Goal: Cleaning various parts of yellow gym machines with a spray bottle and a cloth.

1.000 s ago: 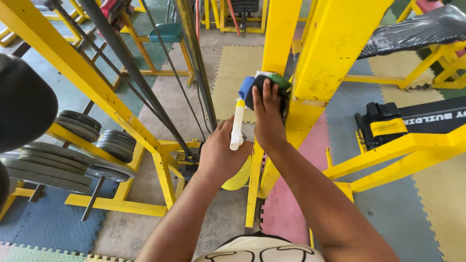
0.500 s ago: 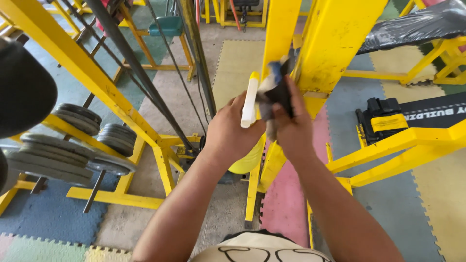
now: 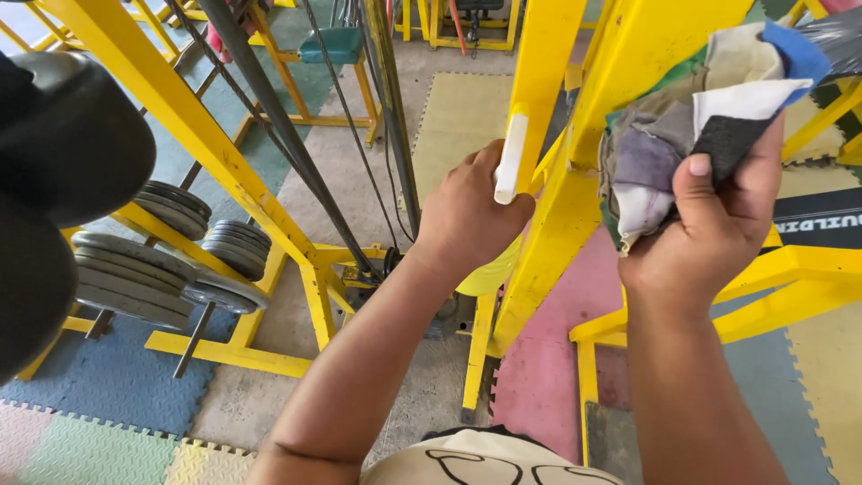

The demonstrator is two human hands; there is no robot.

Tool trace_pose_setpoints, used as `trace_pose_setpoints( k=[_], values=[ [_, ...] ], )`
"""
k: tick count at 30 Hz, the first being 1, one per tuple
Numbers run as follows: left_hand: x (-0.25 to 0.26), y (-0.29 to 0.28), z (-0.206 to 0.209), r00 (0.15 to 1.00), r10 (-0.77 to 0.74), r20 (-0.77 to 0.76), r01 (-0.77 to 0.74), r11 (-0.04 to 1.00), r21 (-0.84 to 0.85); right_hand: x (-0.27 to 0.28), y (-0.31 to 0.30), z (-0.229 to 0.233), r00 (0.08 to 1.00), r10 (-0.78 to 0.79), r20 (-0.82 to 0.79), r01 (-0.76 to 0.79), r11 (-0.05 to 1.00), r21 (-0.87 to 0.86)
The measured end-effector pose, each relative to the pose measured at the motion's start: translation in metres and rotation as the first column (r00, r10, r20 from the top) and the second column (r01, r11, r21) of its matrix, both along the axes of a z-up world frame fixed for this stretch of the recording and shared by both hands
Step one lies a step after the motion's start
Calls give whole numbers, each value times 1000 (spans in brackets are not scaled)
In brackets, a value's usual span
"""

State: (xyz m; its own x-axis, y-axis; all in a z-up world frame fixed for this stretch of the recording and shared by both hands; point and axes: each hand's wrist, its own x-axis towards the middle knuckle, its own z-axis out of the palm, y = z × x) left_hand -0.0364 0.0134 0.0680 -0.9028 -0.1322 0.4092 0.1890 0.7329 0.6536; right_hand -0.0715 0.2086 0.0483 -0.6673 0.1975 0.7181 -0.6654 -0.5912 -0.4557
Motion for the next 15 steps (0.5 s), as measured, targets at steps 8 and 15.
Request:
trace_pose_setpoints(
  k=[8, 15],
  values=[
    [-13, 9, 17, 995, 76, 71, -75, 997, -13, -1, -7, -16, 998, -20, 51, 20, 1000, 4],
    [-9, 2, 1, 997, -20, -71, 22, 999, 31, -3, -24, -7, 968, -225, -109, 248, 924, 291]
  ],
)
